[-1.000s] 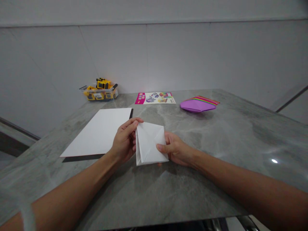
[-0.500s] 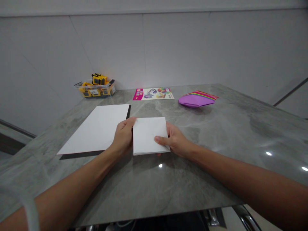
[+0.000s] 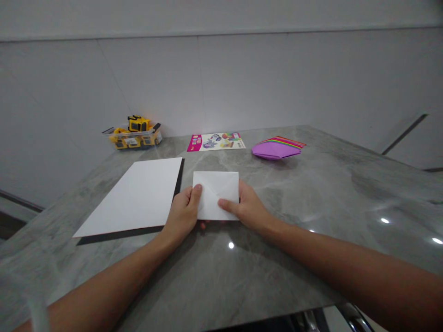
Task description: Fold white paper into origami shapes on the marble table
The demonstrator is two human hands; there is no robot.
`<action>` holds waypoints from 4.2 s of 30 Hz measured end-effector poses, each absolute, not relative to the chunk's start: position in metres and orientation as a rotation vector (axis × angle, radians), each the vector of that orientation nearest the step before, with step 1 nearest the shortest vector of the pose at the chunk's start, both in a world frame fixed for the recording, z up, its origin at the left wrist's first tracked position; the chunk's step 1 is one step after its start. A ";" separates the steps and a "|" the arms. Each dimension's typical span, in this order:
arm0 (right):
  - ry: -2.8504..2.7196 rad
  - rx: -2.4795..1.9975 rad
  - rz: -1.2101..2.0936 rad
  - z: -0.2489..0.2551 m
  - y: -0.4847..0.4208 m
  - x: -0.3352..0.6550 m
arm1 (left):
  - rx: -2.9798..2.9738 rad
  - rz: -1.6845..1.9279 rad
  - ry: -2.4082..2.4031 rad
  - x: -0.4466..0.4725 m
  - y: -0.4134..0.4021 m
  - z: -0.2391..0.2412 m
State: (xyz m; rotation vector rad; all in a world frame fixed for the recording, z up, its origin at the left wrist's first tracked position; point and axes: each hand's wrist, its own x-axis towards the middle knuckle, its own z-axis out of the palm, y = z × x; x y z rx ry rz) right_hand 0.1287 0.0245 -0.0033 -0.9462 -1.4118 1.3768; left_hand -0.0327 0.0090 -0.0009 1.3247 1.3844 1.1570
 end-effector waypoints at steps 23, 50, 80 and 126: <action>-1.316 -0.896 1.720 -0.010 0.023 0.120 | 0.957 1.099 1.147 -0.028 0.001 0.004; -1.664 -1.019 1.465 -0.009 0.032 0.136 | 0.747 1.389 1.097 -0.040 0.014 0.008; -2.343 -0.610 0.764 0.002 0.044 0.156 | 0.848 1.022 0.823 -0.036 0.016 -0.006; -1.899 -0.775 1.176 0.001 0.040 0.145 | 1.627 1.013 1.134 -0.033 -0.001 0.010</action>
